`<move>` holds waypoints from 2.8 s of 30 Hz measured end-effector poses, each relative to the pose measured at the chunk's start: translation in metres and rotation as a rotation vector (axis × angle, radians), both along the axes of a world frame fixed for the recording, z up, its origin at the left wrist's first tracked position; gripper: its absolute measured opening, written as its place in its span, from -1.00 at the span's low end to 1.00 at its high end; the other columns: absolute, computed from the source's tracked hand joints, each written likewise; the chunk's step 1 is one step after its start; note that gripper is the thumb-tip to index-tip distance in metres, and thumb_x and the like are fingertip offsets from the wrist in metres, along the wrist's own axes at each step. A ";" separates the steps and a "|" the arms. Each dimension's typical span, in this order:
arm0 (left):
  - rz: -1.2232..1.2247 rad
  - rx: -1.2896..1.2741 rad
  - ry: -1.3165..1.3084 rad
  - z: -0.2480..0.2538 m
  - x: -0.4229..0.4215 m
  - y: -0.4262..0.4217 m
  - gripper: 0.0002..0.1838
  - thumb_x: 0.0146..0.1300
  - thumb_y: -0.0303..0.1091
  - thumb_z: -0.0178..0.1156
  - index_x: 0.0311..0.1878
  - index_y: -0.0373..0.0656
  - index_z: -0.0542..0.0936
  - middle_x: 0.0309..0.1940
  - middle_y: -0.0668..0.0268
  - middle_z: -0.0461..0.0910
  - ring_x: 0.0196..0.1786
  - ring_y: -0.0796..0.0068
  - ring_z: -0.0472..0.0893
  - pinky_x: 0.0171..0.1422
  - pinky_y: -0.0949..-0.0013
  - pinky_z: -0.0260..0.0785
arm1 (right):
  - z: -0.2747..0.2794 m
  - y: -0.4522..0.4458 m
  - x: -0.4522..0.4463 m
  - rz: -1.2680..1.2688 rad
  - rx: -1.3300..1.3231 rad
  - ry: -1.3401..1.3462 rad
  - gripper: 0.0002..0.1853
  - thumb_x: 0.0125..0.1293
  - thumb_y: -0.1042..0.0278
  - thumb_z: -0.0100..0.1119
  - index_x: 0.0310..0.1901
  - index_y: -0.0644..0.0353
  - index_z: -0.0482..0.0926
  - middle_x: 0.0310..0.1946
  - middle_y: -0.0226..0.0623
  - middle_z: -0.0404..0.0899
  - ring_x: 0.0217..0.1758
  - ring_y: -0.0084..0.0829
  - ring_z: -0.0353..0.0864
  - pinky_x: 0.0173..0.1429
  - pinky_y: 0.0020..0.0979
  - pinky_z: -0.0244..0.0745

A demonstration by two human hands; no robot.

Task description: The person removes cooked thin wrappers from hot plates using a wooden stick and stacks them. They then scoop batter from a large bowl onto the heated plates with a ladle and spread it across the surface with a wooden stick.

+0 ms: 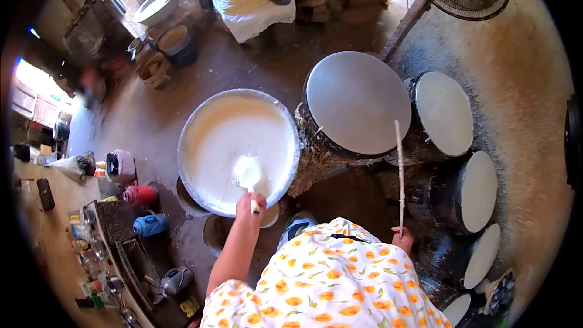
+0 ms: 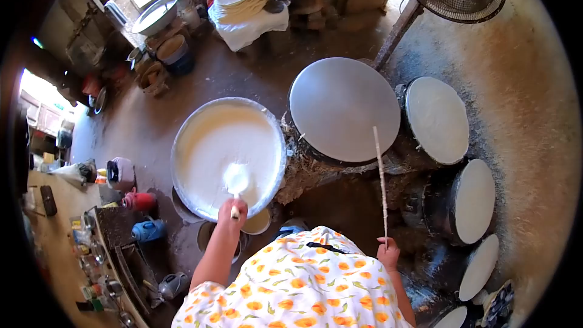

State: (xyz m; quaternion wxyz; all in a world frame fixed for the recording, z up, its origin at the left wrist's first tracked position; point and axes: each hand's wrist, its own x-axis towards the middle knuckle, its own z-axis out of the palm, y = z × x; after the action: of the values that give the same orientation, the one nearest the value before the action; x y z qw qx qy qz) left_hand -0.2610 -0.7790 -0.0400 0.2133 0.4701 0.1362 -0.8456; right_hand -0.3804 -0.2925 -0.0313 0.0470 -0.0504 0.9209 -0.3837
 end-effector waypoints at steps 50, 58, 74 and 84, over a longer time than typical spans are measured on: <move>-0.201 -0.651 0.250 0.200 0.028 0.036 -0.73 0.38 -0.42 -0.15 0.07 -0.34 0.29 -0.56 0.36 0.30 -0.71 0.65 0.27 -0.74 0.53 0.22 | 0.082 -0.151 -0.156 0.946 -0.235 0.146 -0.32 0.04 0.68 0.04 0.26 -0.09 0.38 -0.41 -0.15 0.45 -0.40 -0.15 0.49 -0.28 -0.28 0.46; -0.511 -1.266 -0.020 0.282 -0.103 0.087 -0.83 0.33 -0.47 -0.04 -0.07 -0.28 0.44 -0.62 0.39 0.33 -0.78 0.72 0.25 -0.79 0.60 0.15 | 0.121 -0.155 -0.184 0.865 -0.271 0.467 -0.27 0.01 0.67 0.09 0.27 -0.18 0.37 -0.48 -0.23 0.40 -0.49 -0.19 0.46 -0.37 -0.23 0.46; -1.079 -1.356 0.186 0.121 -0.292 0.163 -0.67 0.26 -0.48 0.01 0.10 -0.31 0.42 -0.60 0.36 0.39 -0.69 0.59 0.40 -0.66 0.51 0.27 | 0.058 -0.012 -0.174 0.346 0.192 0.020 -0.26 0.12 0.53 0.05 0.35 -0.36 0.23 -0.33 -0.12 0.42 -0.28 -0.05 0.52 -0.18 -0.13 0.47; -1.404 -2.899 -0.732 0.180 -0.303 0.061 -0.47 0.25 -0.27 0.05 0.30 -0.14 0.32 -0.30 0.11 0.50 -0.37 0.10 0.58 -0.31 0.10 0.46 | 0.068 -0.040 -0.129 0.163 0.090 0.045 -0.33 0.12 0.54 0.01 0.29 -0.31 0.33 -0.34 -0.10 0.49 -0.32 -0.05 0.53 -0.20 -0.12 0.48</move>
State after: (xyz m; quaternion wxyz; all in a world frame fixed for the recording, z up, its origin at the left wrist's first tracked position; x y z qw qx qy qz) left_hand -0.5642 -0.7183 0.1396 -0.0660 -0.0200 0.9969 0.0374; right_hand -0.5095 -0.3326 0.0367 0.0593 -0.1315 0.9308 -0.3357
